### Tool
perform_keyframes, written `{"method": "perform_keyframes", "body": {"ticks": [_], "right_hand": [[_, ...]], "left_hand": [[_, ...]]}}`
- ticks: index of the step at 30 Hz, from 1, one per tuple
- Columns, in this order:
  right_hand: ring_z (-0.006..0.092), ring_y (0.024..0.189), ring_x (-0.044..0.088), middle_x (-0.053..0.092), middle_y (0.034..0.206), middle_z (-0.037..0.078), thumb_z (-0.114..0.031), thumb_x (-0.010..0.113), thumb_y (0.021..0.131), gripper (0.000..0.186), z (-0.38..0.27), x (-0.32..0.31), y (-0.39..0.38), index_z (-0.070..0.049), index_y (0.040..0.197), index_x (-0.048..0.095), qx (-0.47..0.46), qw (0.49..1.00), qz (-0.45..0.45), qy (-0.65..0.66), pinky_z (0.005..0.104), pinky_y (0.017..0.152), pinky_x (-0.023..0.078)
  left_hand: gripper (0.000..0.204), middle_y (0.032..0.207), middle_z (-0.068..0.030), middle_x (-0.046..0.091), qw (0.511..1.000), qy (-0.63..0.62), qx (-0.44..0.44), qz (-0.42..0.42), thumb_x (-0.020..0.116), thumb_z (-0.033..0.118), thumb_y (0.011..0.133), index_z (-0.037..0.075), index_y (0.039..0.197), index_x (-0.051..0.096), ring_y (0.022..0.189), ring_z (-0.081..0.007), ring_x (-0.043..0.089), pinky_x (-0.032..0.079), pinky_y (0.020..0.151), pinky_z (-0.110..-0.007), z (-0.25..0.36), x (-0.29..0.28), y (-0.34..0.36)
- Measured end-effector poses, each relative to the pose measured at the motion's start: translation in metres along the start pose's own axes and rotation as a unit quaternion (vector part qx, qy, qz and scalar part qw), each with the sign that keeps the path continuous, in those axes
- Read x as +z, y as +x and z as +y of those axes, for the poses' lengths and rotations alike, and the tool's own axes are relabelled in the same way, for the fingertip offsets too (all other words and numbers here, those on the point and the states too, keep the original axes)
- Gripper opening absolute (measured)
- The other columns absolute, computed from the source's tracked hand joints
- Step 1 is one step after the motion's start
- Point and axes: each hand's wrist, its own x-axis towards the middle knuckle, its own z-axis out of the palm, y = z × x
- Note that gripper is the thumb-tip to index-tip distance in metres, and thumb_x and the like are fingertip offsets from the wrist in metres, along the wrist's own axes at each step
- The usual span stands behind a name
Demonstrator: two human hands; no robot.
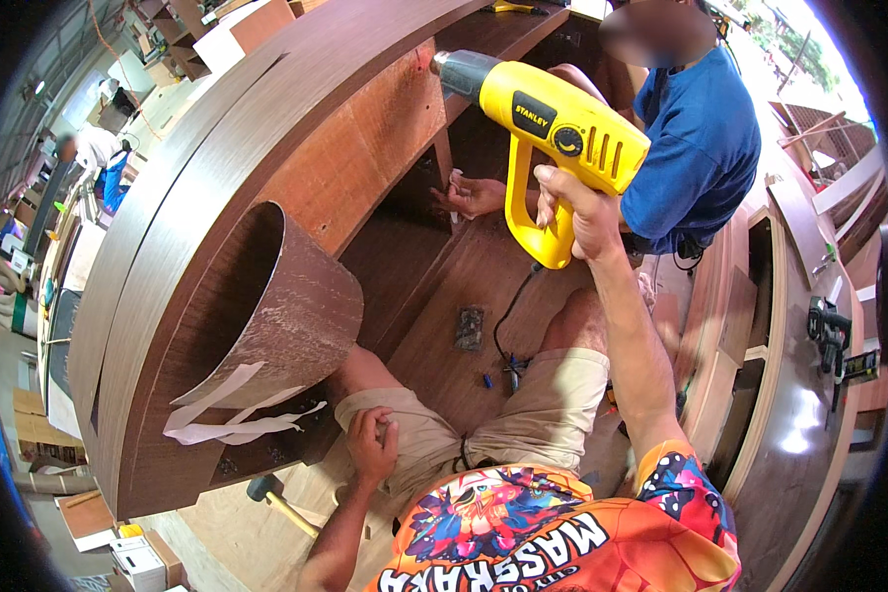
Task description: The person applies laminate to a wooden furniture piece using a heat gun, a rubber mallet, and a cloth. They use the heat gun to warm the laminate, press it down by hand and with a cloth, and use a mallet to secure parts.
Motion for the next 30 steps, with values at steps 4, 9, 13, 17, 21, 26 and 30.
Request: {"method": "perform_keyframes", "body": {"ticks": [4,9,13,17,21,26,30], "right_hand": [[0.0141,0.052,0.063,0.064,0.069,0.003,-0.010,0.079,0.090,0.026,-0.006,-0.007,0.006,-0.003,0.112,0.068,0.021,0.999,-0.026,-0.002,0.0297,0.055,0.056],[0.0141,0.053,0.064,0.065,0.070,0.003,-0.010,0.079,0.091,0.025,-0.009,-0.004,0.005,-0.003,0.112,0.068,0.025,0.999,-0.027,-0.006,0.0296,0.055,0.056],[0.0129,0.058,0.064,0.069,0.082,0.004,-0.010,0.077,0.092,0.025,-0.011,0.006,-0.019,-0.001,0.115,0.071,0.049,0.997,-0.045,-0.029,0.0283,0.057,0.055],[0.0120,0.065,0.064,0.071,0.089,0.004,-0.009,0.075,0.098,0.022,0.000,0.013,-0.044,-0.002,0.118,0.073,0.089,0.990,-0.092,-0.057,0.0275,0.061,0.052],[0.0100,0.065,0.067,0.076,0.094,0.005,-0.007,0.083,0.092,0.027,0.002,0.007,-0.055,-0.002,0.115,0.071,0.065,0.982,-0.149,-0.092,0.0277,0.057,0.055],[0.0097,0.061,0.064,0.071,0.085,0.001,-0.008,0.080,0.094,0.022,-0.002,0.005,-0.047,-0.004,0.113,0.071,0.036,0.995,-0.031,-0.090,0.0262,0.056,0.052],[0.0095,0.059,0.063,0.070,0.084,0.002,-0.006,0.079,0.093,0.024,-0.018,0.001,-0.055,-0.003,0.115,0.070,0.047,0.991,-0.017,-0.120,0.0252,0.056,0.052]], "left_hand": [[0.024,0.092,-0.0103,0.061,1.000,0.009,0.019,0.007,0.072,0.013,0.089,0.007,0.111,0.068,0.083,-0.0294,0.061,0.047,0.070,-0.042,0.000,0.001,0.001],[0.024,0.092,-0.0107,0.061,1.000,0.006,0.016,0.006,0.072,0.014,0.089,0.007,0.112,0.068,0.083,-0.0297,0.061,0.048,0.071,-0.043,0.000,0.000,0.001],[0.025,0.094,-0.0110,0.062,1.000,0.009,0.026,0.011,0.072,0.015,0.090,0.007,0.113,0.069,0.084,-0.0298,0.062,0.049,0.073,-0.043,-0.001,0.000,0.000],[0.025,0.095,-0.0111,0.063,1.000,0.009,0.014,0.003,0.072,0.016,0.091,0.007,0.114,0.069,0.086,-0.0299,0.063,0.049,0.075,-0.043,0.001,-0.001,0.000],[0.024,0.096,-0.0109,0.064,1.000,0.027,0.010,0.009,0.071,0.017,0.091,0.007,0.113,0.069,0.086,-0.0295,0.063,0.049,0.073,-0.042,0.004,0.000,-0.003],[0.024,0.095,-0.0100,0.064,1.000,0.018,0.014,0.013,0.072,0.017,0.091,0.008,0.112,0.069,0.083,-0.0272,0.061,0.048,0.071,-0.039,-0.005,0.003,-0.005],[0.023,0.092,-0.0095,0.062,0.999,0.011,0.024,0.031,0.071,0.016,0.090,0.008,0.111,0.069,0.083,-0.0283,0.060,0.047,0.067,-0.041,-0.002,0.007,-0.003]]}}
